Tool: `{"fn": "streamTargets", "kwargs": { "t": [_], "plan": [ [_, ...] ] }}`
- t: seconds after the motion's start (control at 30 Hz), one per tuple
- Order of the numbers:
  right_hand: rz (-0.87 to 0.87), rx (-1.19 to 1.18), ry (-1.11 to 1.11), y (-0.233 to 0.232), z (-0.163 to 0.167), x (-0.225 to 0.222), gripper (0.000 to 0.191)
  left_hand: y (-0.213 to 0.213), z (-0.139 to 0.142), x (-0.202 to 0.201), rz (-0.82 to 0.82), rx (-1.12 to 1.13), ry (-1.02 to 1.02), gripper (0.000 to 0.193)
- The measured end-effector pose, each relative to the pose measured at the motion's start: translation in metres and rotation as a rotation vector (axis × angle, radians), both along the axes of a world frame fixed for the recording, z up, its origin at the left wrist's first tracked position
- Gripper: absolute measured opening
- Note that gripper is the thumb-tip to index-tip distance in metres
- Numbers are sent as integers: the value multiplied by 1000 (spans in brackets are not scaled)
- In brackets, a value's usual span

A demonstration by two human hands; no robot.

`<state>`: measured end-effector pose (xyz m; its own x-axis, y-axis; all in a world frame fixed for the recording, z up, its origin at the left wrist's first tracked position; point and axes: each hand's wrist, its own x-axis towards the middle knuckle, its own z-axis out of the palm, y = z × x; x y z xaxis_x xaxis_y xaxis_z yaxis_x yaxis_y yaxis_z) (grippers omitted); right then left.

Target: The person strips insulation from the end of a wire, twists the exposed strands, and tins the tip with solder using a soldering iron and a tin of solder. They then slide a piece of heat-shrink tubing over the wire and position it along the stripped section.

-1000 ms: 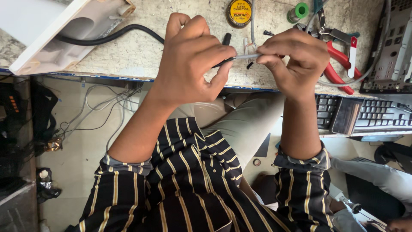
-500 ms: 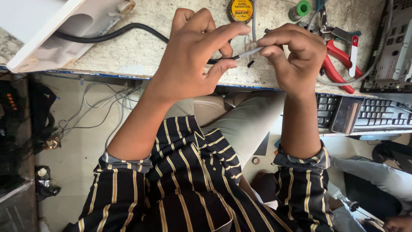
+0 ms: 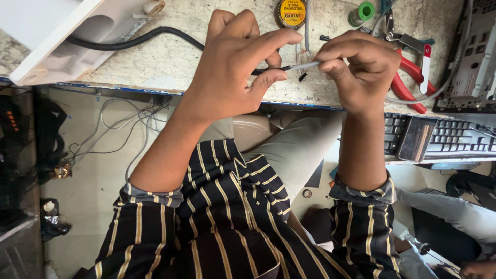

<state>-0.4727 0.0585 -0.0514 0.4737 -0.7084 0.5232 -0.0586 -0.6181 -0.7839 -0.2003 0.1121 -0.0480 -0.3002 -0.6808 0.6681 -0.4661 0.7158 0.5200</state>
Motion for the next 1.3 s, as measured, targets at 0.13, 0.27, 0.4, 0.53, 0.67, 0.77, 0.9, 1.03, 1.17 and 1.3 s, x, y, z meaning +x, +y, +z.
{"fn": "streamTargets", "kwargs": {
  "t": [0.13, 0.27, 0.4, 0.53, 0.67, 0.77, 0.9, 1.03, 1.17, 1.3],
  "plan": [
    [-13, -77, 76, 0, 3, 0, 17, -1, 0, 0, 11, -4, -13, 56],
    [-15, -47, 92, 1, 6, 2, 19, -1, 1, 0, 8, -3, 9, 45],
    [-107, -36, 148, 1, 5, 7, 20, -2, 2, 0, 5, -23, -1, 25],
    [-119, -133, 172, 1, 5, 9, 21, -2, 3, 1, -2, -38, 11, 17],
    [-66, -129, 138, 0, 8, 8, 23, -3, 1, 1, -3, -31, 7, 17],
    [-90, -124, 163, 1, 7, 8, 22, -3, 0, 0, -12, -22, 22, 18],
    [-136, -41, 209, 2, 5, 11, 22, -3, 0, 0, -10, -30, 27, 20],
    [-137, 95, 142, 2, 4, 11, 22, -2, 0, -1, -5, -31, 19, 17],
    [-109, -118, 170, 2, 5, 7, 22, -2, 0, -1, -6, -36, 23, 18],
    [-127, -155, 159, 3, 3, 6, 24, -2, 0, 1, 9, -34, 14, 22]
  ]
}}
